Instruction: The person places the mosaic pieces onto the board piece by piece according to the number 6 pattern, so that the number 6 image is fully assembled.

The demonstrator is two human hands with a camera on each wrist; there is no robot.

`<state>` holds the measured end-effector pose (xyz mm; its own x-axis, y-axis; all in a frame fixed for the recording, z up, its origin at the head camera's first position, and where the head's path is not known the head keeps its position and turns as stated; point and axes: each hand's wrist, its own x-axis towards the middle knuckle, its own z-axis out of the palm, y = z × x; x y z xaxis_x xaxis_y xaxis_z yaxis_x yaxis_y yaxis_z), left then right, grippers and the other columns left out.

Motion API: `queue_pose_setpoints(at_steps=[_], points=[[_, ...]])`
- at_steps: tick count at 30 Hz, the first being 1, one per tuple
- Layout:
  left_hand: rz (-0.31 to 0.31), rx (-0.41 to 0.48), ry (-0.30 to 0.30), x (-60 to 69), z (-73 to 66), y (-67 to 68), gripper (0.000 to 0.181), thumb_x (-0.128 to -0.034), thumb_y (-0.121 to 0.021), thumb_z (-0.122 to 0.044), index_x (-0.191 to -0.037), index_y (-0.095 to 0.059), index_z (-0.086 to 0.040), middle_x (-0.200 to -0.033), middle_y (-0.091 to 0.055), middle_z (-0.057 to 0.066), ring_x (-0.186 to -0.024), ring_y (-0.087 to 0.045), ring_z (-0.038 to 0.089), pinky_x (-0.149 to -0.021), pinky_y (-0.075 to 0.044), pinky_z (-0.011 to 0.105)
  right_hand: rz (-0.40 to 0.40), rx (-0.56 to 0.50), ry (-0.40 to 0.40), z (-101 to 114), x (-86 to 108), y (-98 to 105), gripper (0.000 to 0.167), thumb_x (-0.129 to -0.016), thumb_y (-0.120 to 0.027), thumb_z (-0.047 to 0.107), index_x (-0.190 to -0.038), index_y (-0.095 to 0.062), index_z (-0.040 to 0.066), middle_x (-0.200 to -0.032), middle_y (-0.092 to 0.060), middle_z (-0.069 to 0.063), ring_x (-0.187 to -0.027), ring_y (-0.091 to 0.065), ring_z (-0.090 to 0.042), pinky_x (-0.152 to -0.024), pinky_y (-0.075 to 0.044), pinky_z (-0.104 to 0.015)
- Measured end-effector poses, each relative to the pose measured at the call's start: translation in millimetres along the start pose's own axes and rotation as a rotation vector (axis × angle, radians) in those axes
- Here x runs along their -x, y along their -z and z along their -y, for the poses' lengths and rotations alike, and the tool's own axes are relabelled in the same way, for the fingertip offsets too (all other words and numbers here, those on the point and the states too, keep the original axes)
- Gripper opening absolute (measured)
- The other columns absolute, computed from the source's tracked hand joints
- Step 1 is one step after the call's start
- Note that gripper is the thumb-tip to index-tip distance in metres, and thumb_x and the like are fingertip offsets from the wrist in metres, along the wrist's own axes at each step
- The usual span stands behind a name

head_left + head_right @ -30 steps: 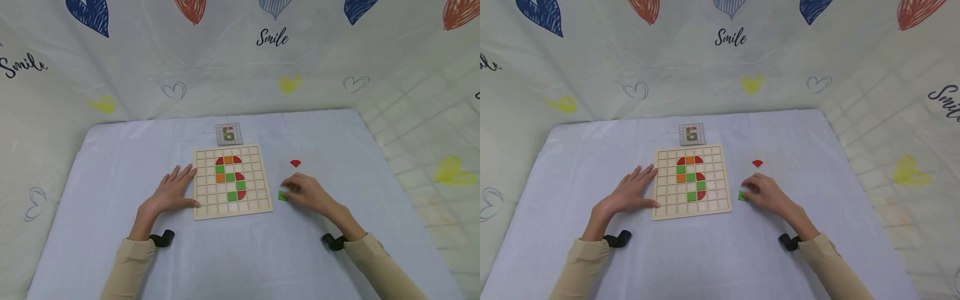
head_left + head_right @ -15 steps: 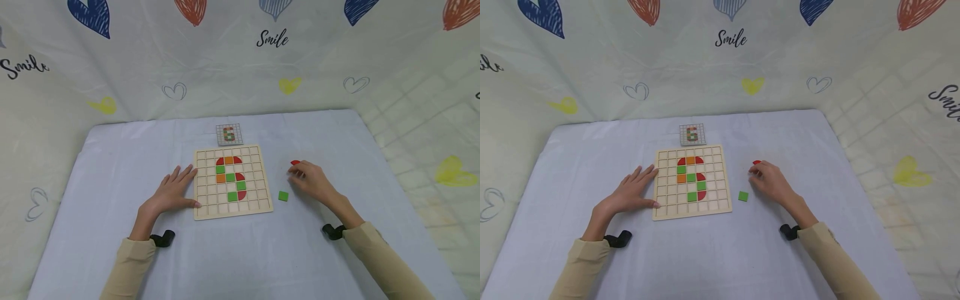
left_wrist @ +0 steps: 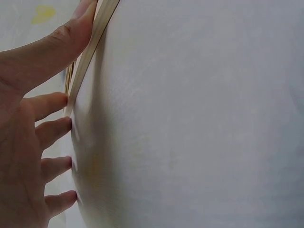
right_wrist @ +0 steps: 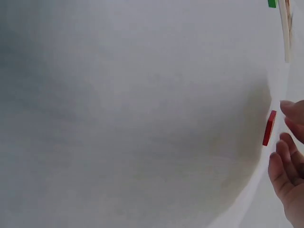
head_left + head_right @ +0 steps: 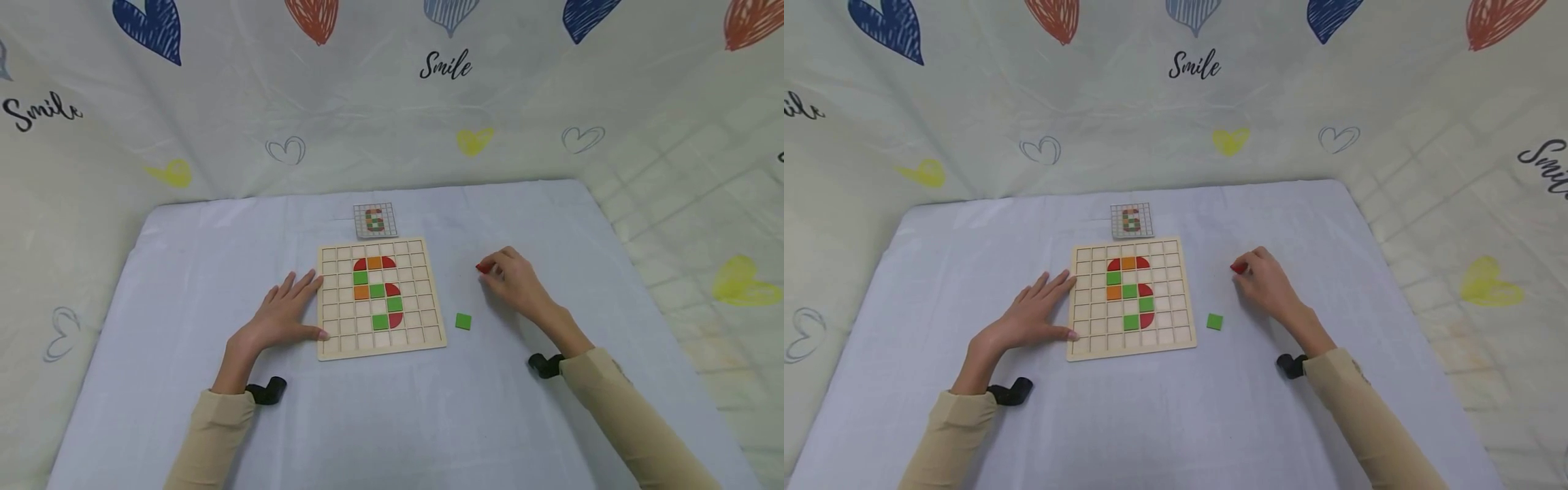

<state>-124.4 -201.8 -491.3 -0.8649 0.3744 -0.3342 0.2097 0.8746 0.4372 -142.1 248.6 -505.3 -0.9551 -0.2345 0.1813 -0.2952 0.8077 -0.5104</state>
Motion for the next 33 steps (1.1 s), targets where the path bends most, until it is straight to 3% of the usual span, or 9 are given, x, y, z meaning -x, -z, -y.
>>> queue_pose_setpoints(at_steps=[10,21,33], points=[[-0.005,0.000,-0.007,1.0,1.9,-0.7,0.113,-0.0793,-0.086,-0.049,-0.165,-0.022,-0.013,-0.174,-0.012,0.010,-0.160,0.001,0.042,-0.124,-0.003,0.069,0.065,0.003,-0.095,-5,-10.8,-1,0.023,-0.093,-0.071,-0.001,-0.114,-0.065,-0.008,-0.110,-0.061,-0.023,-0.098,-0.062,-0.037,-0.087,-0.057,-0.051],[-0.010,-0.001,-0.002,-1.6,4.3,-3.2,0.114,-0.0788,-0.086,-0.050,-0.166,-0.022,-0.014,-0.174,-0.012,0.010,-0.160,0.002,0.041,-0.124,-0.003,0.068,0.153,0.027,-0.139,-7,-19.1,4,0.023,-0.094,-0.071,0.002,-0.114,-0.067,-0.009,-0.103,-0.063,-0.024,-0.094,-0.059,-0.035,-0.082,-0.053,-0.047],[-0.014,0.015,-0.003,1.6,4.2,-3.0,0.114,-0.0790,-0.086,-0.049,-0.166,-0.021,-0.014,-0.174,-0.011,0.009,-0.160,0.003,0.041,-0.125,-0.002,0.067,0.150,-0.036,-0.046,-7,-18.6,-1,0.021,-0.091,-0.074,-0.002,-0.112,-0.072,-0.002,-0.111,-0.072,-0.019,-0.100,-0.067,-0.033,-0.091,-0.058,-0.051]])
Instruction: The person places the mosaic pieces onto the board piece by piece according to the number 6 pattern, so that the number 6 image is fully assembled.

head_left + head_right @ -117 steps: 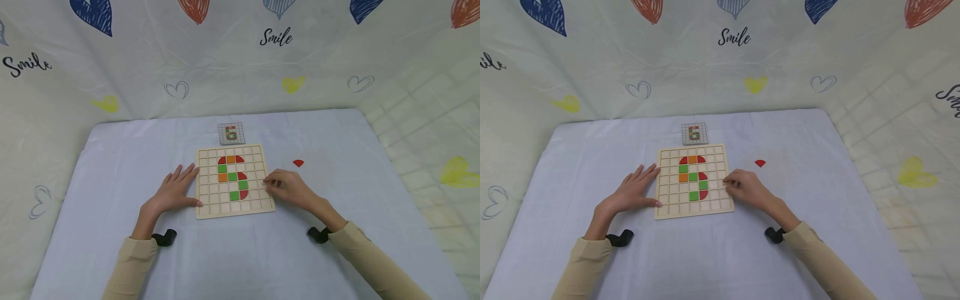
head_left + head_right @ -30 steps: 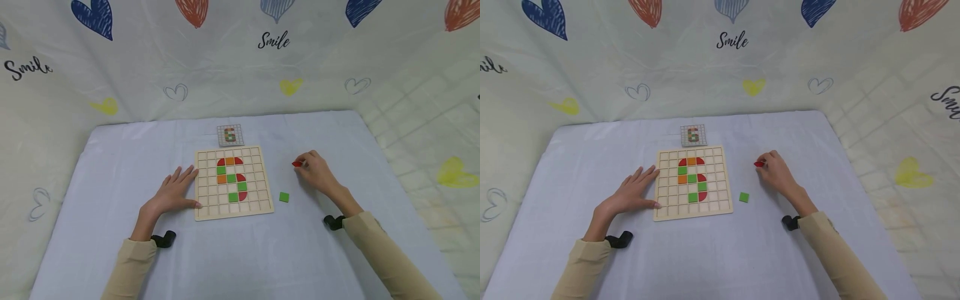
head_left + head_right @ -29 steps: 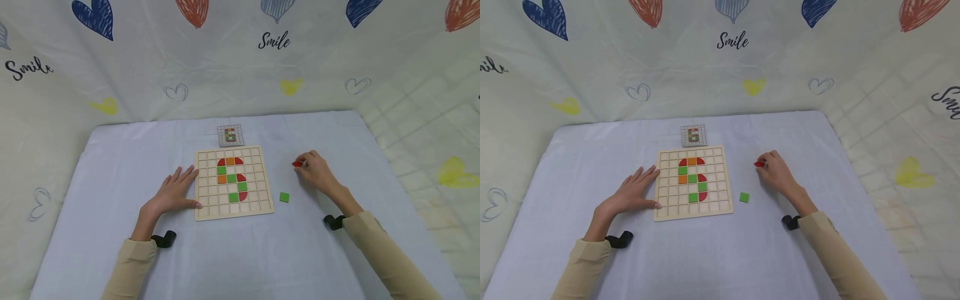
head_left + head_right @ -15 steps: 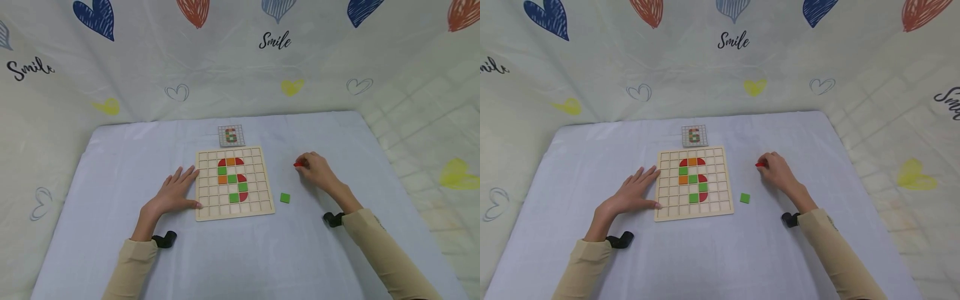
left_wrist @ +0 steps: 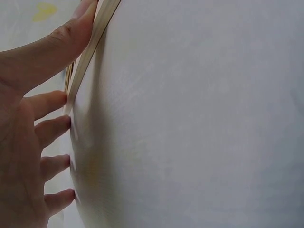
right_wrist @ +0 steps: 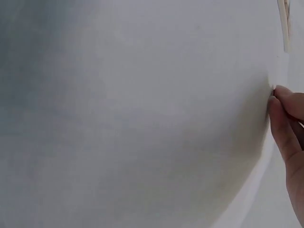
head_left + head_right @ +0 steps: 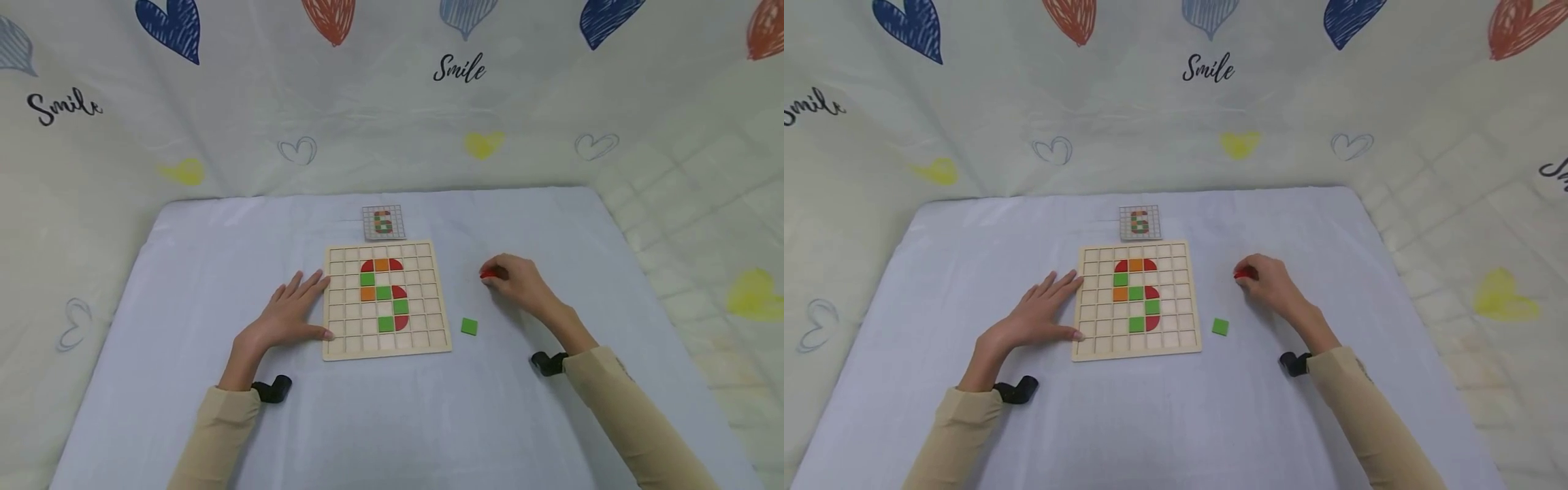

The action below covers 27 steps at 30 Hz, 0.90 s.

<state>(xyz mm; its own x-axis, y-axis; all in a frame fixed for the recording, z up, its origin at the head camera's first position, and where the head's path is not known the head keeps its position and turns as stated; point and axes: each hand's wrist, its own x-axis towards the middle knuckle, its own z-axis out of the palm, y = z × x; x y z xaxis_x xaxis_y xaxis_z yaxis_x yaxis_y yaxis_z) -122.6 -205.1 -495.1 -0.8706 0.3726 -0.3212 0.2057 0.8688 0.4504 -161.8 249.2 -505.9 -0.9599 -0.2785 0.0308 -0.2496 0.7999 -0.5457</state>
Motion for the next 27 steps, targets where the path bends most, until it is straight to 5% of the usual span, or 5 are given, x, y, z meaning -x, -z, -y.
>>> queue_pose_setpoints(at_steps=[7,27], points=[[0.005,0.001,-0.003,-0.9,-1.3,0.1,0.114,-0.0790,-0.086,-0.048,-0.166,-0.021,-0.014,-0.174,-0.011,0.009,-0.160,0.003,0.040,-0.125,-0.002,0.066,-0.010,-0.068,0.051,9,0.5,-6,0.019,-0.089,-0.078,0.001,-0.108,-0.075,0.002,-0.106,-0.076,-0.013,-0.095,-0.071,-0.027,-0.087,-0.061,-0.046],[0.005,0.002,0.011,-0.9,-1.7,1.8,0.115,-0.0776,-0.087,-0.049,-0.166,-0.021,-0.014,-0.174,-0.011,0.008,-0.160,0.004,0.040,-0.125,-0.001,0.066,0.165,-0.237,0.144,73,-12.3,-21,0.021,-0.090,-0.077,0.001,-0.110,-0.077,0.004,-0.108,-0.076,-0.006,-0.098,-0.069,-0.022,-0.088,-0.062,-0.039]])
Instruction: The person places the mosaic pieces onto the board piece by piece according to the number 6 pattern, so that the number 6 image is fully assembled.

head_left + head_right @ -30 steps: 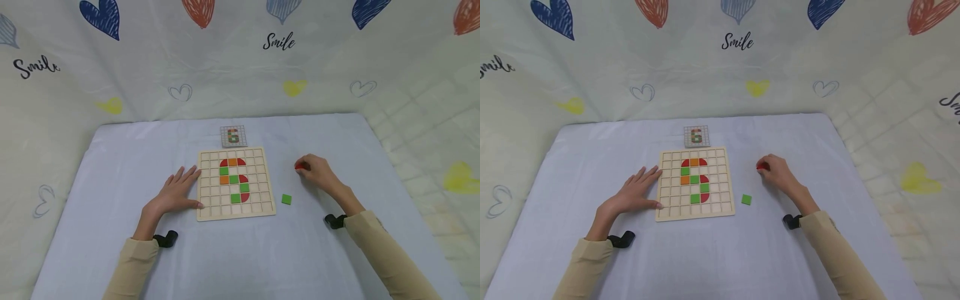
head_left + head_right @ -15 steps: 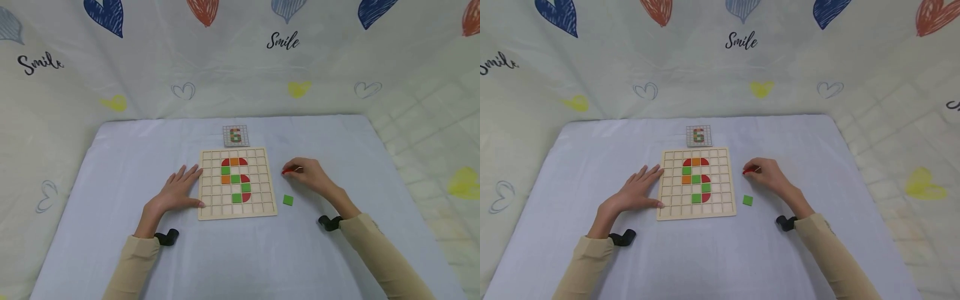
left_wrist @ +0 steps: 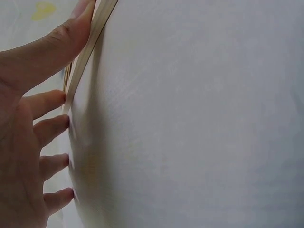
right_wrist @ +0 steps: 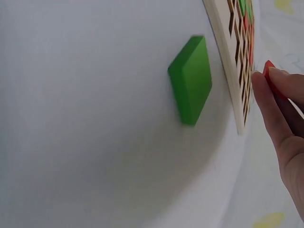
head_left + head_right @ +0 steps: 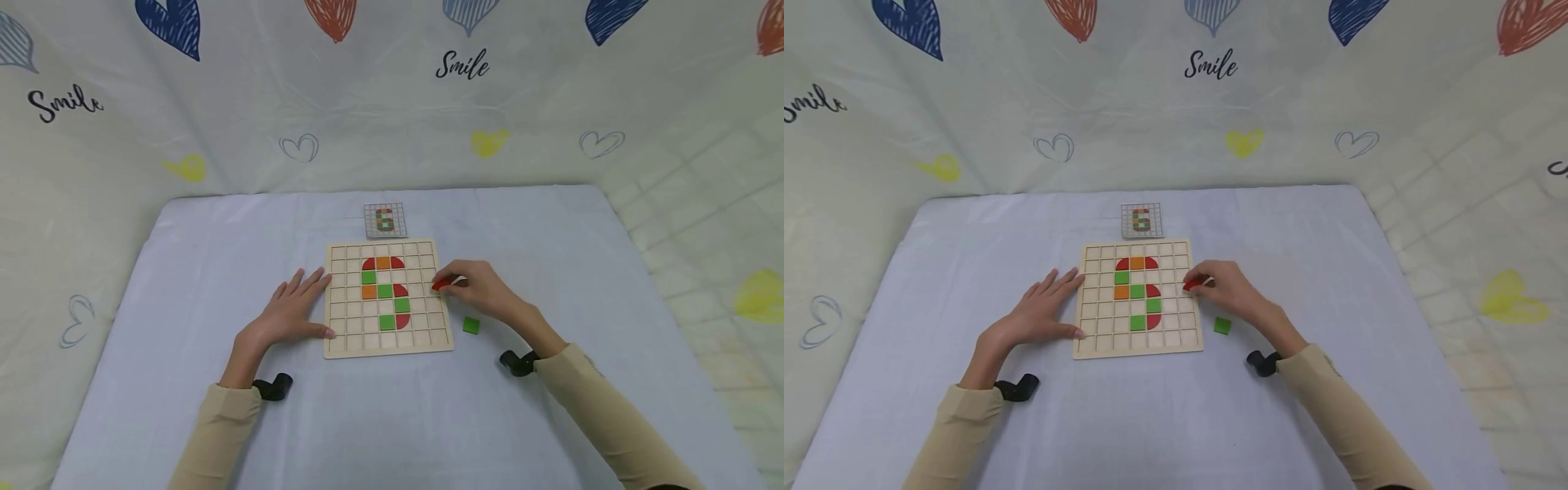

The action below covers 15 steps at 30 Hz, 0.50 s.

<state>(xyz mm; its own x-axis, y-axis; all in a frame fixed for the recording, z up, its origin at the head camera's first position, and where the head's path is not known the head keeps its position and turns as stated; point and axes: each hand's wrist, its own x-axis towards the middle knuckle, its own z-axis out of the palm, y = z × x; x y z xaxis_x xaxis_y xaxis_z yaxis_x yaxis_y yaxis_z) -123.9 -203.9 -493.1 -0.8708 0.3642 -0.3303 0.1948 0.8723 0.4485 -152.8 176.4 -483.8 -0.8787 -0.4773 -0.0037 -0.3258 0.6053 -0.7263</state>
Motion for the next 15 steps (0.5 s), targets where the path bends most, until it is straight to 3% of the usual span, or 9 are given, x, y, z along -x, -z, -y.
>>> queue_pose_setpoints(at_steps=[15], points=[[0.000,0.001,-0.004,-0.1,0.6,-0.6,0.115,-0.0781,-0.087,-0.048,-0.166,-0.021,-0.014,-0.175,-0.010,0.008,-0.160,0.004,0.039,-0.126,-0.001,0.066,0.119,0.013,0.114,28,-14.4,-24,0.022,-0.093,-0.074,0.003,-0.115,-0.078,0.005,-0.111,-0.075,-0.006,-0.101,-0.067,-0.021,-0.088,-0.061,-0.034]])
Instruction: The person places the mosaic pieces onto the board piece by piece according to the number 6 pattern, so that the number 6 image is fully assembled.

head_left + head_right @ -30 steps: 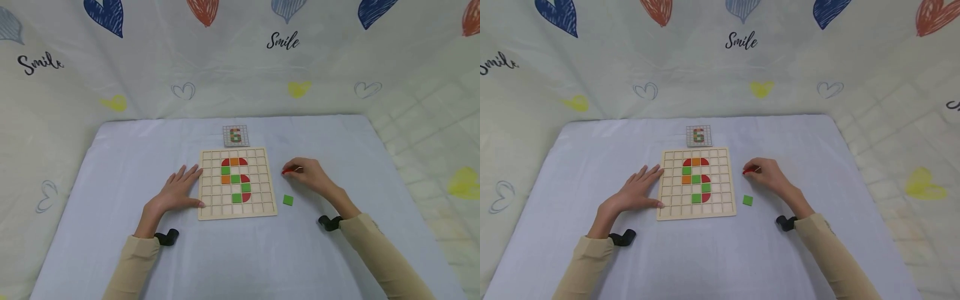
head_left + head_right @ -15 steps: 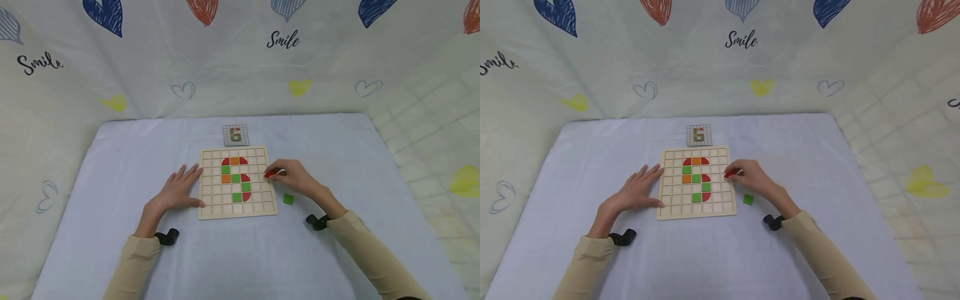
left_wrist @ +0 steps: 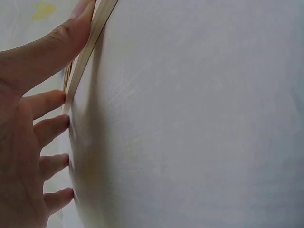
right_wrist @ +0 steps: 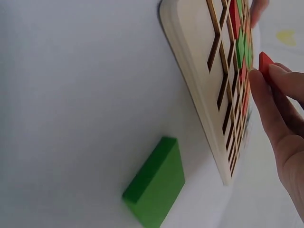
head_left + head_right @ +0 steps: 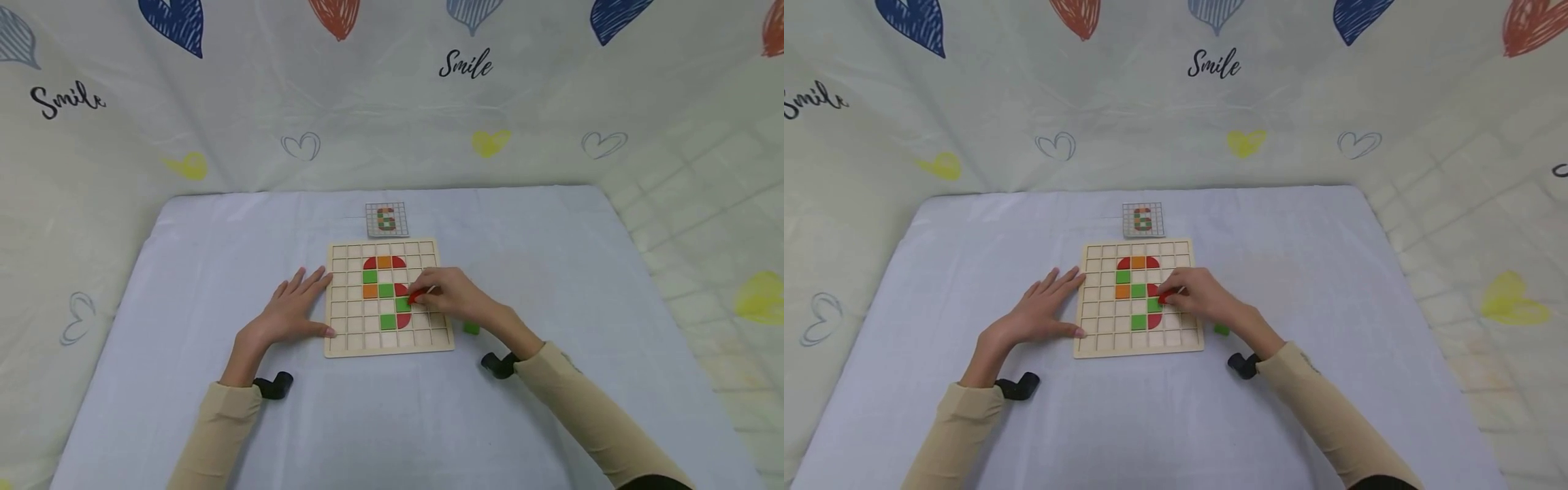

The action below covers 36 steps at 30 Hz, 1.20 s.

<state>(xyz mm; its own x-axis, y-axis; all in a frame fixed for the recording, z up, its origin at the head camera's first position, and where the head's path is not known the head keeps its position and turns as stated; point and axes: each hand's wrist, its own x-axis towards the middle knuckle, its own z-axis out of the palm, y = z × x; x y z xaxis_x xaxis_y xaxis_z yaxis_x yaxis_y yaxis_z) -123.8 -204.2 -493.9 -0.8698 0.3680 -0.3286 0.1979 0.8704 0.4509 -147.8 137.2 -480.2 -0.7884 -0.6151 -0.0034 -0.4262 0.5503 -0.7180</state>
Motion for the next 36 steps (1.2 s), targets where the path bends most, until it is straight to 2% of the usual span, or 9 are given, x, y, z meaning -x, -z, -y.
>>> queue_pose_setpoints(at_steps=[4,8,17,25,32,36], points=[[0.000,0.003,0.002,0.2,-0.7,0.7,0.115,-0.0778,-0.088,-0.047,-0.166,-0.021,-0.014,-0.175,-0.010,0.008,-0.160,0.004,0.039,-0.126,-0.001,0.065,0.020,-0.039,-0.003,4,-4.3,-6,0.021,-0.092,-0.076,0.005,-0.114,-0.076,0.005,-0.111,-0.076,-0.006,-0.101,-0.068,-0.020,-0.088,-0.061,-0.032],[0.001,0.004,0.004,0.4,-1.3,1.1,0.115,-0.0780,-0.088,-0.047,-0.166,-0.020,-0.014,-0.175,-0.010,0.007,-0.160,0.005,0.039,-0.126,0.000,0.065,0.033,-0.068,0.012,8,-9.9,-13,0.015,-0.092,-0.077,0.005,-0.107,-0.076,0.007,-0.103,-0.076,-0.002,-0.096,-0.069,-0.016,-0.088,-0.060,-0.030],[0.001,0.001,0.003,0.1,-1.4,0.4,0.115,-0.0786,-0.087,-0.047,-0.166,-0.020,-0.014,-0.175,-0.010,0.007,-0.160,0.004,0.039,-0.126,-0.001,0.065,0.085,-0.001,0.113,19,-23.1,-25,0.008,-0.093,-0.075,0.007,-0.099,-0.079,0.010,-0.095,-0.075,0.001,-0.087,-0.065,-0.010,-0.077,-0.056,-0.023],[-0.004,0.001,-0.004,-0.2,-0.8,1.0,0.113,-0.0791,-0.086,-0.050,-0.165,-0.022,-0.014,-0.174,-0.012,0.008,-0.160,0.002,0.040,-0.125,-0.003,0.066,0.129,0.017,0.144,27,-31.3,-29,0.011,-0.093,-0.076,0.008,-0.104,-0.079,0.010,-0.097,-0.075,0.003,-0.089,-0.063,-0.008,-0.080,-0.055,-0.023],[0.008,0.003,0.000,-0.6,-0.5,1.4,0.114,-0.0790,-0.086,-0.050,-0.166,-0.021,-0.015,-0.175,-0.010,0.007,-0.160,0.004,0.039,-0.126,-0.001,0.065,0.175,-0.003,0.120,33,-39.6,-35,0.018,-0.093,-0.075,0.006,-0.111,-0.074,0.004,-0.097,-0.075,-0.001,-0.085,-0.066,-0.008,-0.080,-0.056,-0.019],[0.011,0.002,0.005,-1.0,-0.3,1.3,0.114,-0.0794,-0.086,-0.049,-0.166,-0.020,-0.016,-0.175,-0.009,0.006,-0.161,0.005,0.038,-0.126,0.000,0.064,0.183,0.030,0.144,36,-42.7,-37,0.014,-0.093,-0.075,0.006,-0.107,-0.074,0.004,-0.097,-0.075,-0.002,-0.085,-0.064,-0.010,-0.081,-0.056,-0.019]])
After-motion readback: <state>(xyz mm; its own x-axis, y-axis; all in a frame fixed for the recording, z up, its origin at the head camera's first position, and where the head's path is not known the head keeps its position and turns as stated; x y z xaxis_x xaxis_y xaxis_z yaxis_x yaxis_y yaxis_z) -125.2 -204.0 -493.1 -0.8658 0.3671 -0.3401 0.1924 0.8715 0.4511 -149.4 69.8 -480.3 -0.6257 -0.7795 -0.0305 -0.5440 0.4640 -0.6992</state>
